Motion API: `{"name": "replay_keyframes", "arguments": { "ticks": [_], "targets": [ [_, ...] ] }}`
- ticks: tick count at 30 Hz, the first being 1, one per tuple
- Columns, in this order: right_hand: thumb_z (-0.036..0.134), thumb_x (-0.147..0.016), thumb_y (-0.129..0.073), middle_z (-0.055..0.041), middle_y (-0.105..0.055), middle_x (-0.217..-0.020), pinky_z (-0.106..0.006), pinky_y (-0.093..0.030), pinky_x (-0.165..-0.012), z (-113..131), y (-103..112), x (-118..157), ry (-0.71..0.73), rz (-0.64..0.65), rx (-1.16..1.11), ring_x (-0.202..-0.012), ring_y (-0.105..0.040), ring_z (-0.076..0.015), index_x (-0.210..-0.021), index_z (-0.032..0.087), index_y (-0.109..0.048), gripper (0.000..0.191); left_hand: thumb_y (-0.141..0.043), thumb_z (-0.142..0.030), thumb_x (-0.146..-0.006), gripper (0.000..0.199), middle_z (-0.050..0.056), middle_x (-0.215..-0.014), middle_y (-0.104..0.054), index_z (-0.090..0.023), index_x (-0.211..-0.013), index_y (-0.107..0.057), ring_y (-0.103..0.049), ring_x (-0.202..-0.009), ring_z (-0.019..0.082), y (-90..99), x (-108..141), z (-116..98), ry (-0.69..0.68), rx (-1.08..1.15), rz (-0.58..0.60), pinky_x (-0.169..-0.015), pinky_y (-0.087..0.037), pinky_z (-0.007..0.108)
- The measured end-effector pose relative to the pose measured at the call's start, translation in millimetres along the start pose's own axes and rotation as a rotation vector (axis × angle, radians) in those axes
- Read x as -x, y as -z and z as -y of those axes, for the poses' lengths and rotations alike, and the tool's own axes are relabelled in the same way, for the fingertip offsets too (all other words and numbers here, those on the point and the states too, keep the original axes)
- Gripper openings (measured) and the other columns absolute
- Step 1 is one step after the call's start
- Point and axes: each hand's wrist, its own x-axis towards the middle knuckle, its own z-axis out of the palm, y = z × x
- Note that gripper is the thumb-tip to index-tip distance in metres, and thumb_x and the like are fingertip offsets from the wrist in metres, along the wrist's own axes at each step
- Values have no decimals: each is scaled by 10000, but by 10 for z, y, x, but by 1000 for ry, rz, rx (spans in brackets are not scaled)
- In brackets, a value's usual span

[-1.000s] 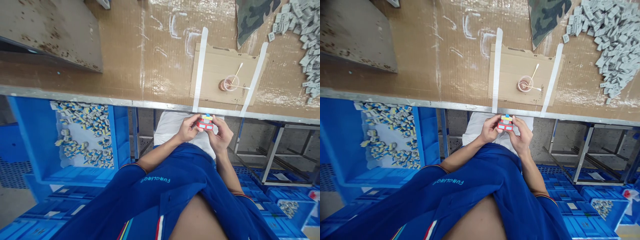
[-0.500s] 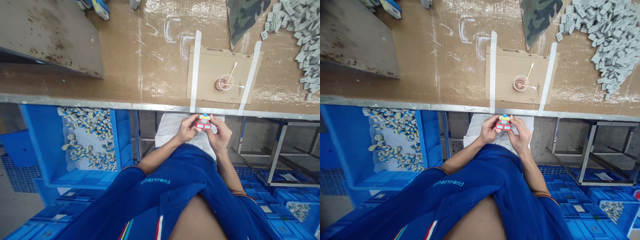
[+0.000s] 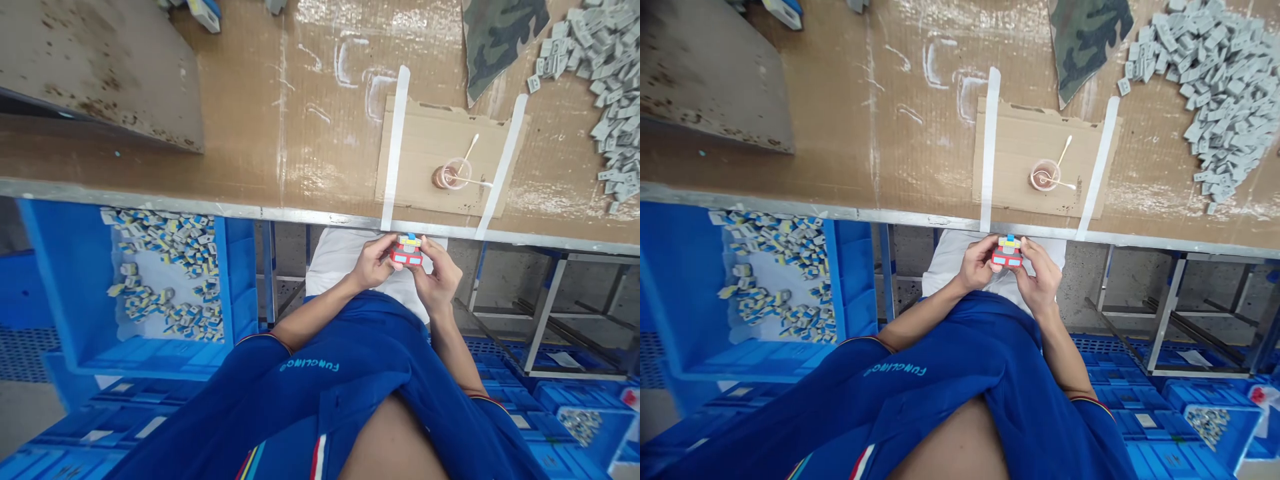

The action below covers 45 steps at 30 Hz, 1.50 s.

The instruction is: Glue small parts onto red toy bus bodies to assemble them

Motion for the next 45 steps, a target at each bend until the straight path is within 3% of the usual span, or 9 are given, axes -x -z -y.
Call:
{"name": "replay_keyframes", "arguments": {
  "ticks": [11,18,31,39,45],
  "targets": [
    [343,-899,-816,-96,-840,-1141,-410,-702,-904,15,38,-47,23,18,-7,-1031,-825,-271,-1284,266,-731,401,-659,-763,-879,737,117,-974,-786,-105,-1208,-699,-743,-823,208,-33,6,38,7,68,-6,-744,-585,279],
    [388,-923,-786,-108,-846,-1083,-411,-714,-858,23,43,-70,7,18,39,-998,-831,-270,-1185,240,-753,303,-651,-772,-879,734,118,-972,-789,-107,-1184,-703,-748,-815,204,-41,-6,37,-4,80,-11,-732,-585,271],
    [403,-915,-800,-103,-836,-1128,-395,-694,-882,31,60,-80,-4,49,-9,-1029,-818,-260,-1292,256,-719,413,-645,-788,-873,756,139,-1004,-789,-104,-1190,-702,-755,-856,225,-30,-1,28,29,84,15,-760,-587,292],
    [274,-926,-789,-77,-811,-1238,-348,-694,-869,102,94,-118,-54,123,-57,-1008,-811,-224,-1515,293,-579,625,-676,-699,-910,645,122,-1012,-783,-113,-1179,-695,-753,-880,221,-19,-18,9,-14,104,17,-783,-583,284],
    [229,-930,-775,-78,-805,-1254,-359,-688,-896,100,93,-137,-41,123,-64,-1051,-798,-230,-1510,313,-589,615,-685,-681,-912,618,101,-975,-773,-117,-1163,-699,-738,-846,204,-23,-22,0,-15,108,11,-762,-573,271]
  ]
}}
